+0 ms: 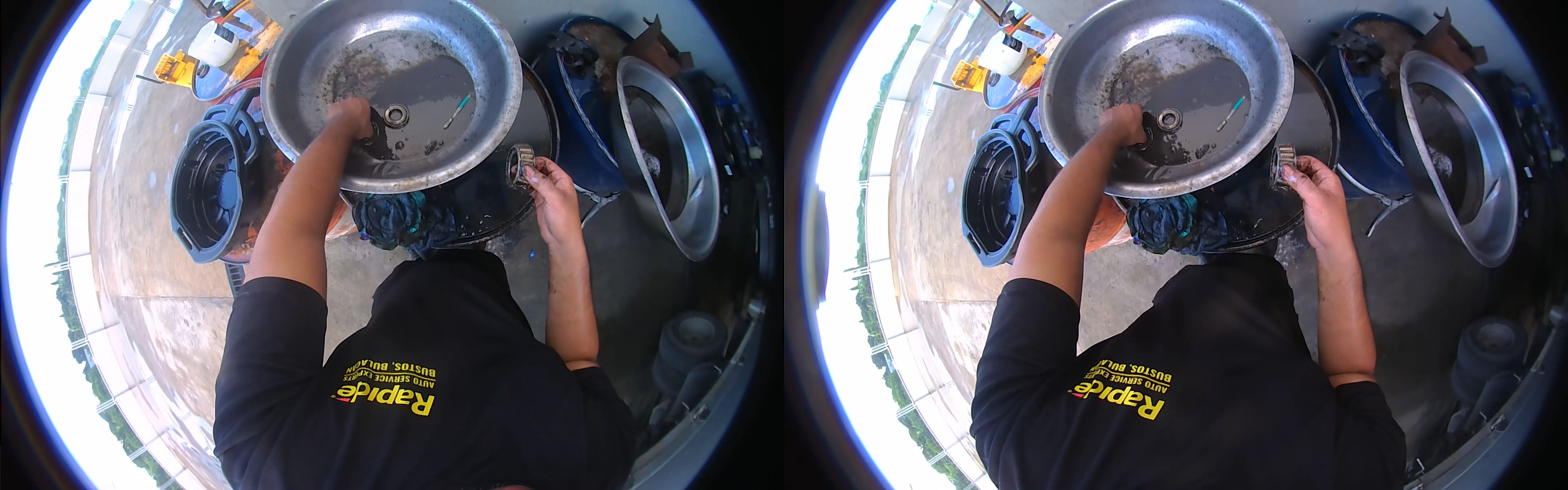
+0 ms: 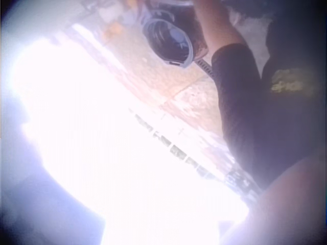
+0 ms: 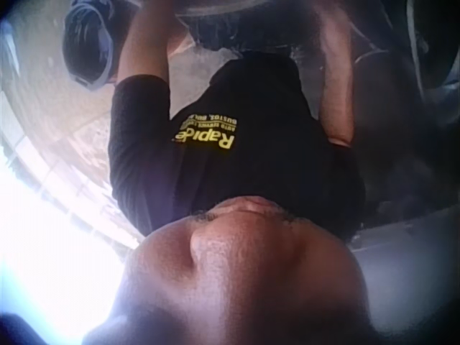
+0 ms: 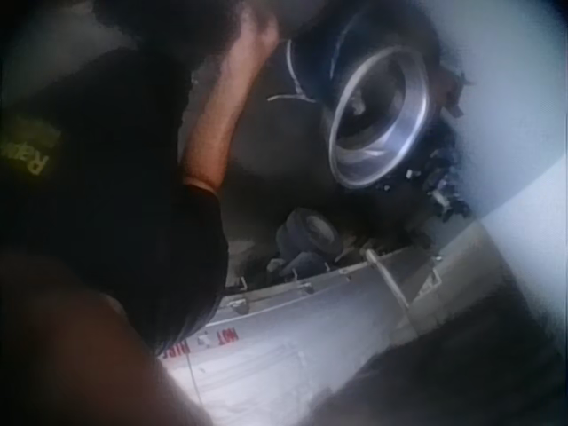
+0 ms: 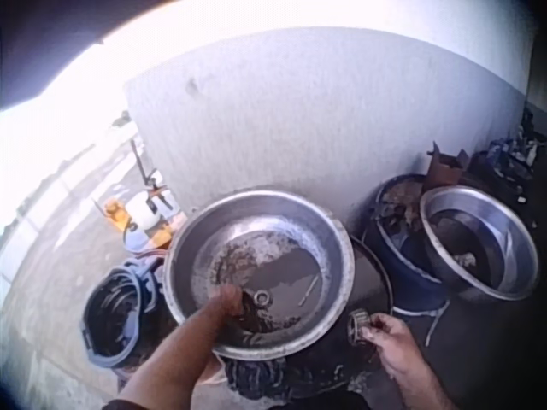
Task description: The person scrubs small mechanical parts, including bearings and a metal ring, in a metal basin using a toothbrush and a cloth. The person repeatedly dips the parts into the basin, scrubs them, and inspects them by hand.
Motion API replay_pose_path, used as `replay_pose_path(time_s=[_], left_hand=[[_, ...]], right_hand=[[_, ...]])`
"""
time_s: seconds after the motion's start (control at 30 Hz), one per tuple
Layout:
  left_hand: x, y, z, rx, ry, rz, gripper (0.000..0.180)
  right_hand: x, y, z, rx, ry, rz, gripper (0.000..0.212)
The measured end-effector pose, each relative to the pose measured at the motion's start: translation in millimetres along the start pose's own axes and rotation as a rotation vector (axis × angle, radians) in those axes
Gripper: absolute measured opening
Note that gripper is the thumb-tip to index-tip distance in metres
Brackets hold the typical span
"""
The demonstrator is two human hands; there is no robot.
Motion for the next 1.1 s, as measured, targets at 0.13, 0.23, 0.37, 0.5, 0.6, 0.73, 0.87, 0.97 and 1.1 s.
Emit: replay_pose_path(time_s=[0.13, 0.23, 0.37, 0.5, 0.6, 0.73, 0.87, 0.97, 1.1], left_hand=[[-7.6, 0.8, 1.8, -0.041, 0.011, -0.111, 0.054], [-0.7, 28.8, 24.2, 0.024, 0.006, -0.325, 0.05], [26.0, 45.4, 39.7, 0.122, 0.085, -0.704, 0.039], [42.9, 42.8, 48.3, 0.057, 0.119, -0.863, 0.029], [47.1, 43.4, 59.1, 0.03, 0.076, -0.682, 0.028], [38.6, 43.7, 60.0, 0.082, -0.227, -0.594, 0.033], [31.9, 26.1, 62.8, 0.005, -0.08, -0.744, 0.039], [43.6, 35.4, 67.0, 0.032, -0.037, -0.742, 0.041], [32.2, 25.0, 60.5, 0.162, -0.131, -0.552, 0.042]], right_hand=[[-4.3, -1.2, 1.0, -0.009, -0.02, 0.011, 0.017], [-9.3, -4.2, 4.0, -0.005, -0.018, 0.027, 0.017], [-7.9, -4.3, 3.2, 0.011, -0.035, 0.036, 0.016], [-6.1, -6.9, 5.1, 0.01, -0.02, 0.049, 0.016], [-4.2, -7.9, 8.1, 0.009, -0.01, 0.046, 0.016], [-1.0, -7.6, 10.6, 0.009, -0.014, 0.037, 0.016], [-2.6, -8.9, 11.0, 0.014, -0.024, -0.036, 0.014], [5.7, -7.5, 8.0, 0.024, 0.01, -0.109, 0.012], [5.4, -22.4, 9.4, 0.095, 0.113, -0.268, 0.013]])
Point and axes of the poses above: each hand's wrist, its own z-axis towards the middle knuckle, its own x-axis out of the palm, y = z × x, the point moved 7 cm from there along z, towards the middle knuckle, and after that the axes turned 7 degrees about x, right-handed, at the moved point
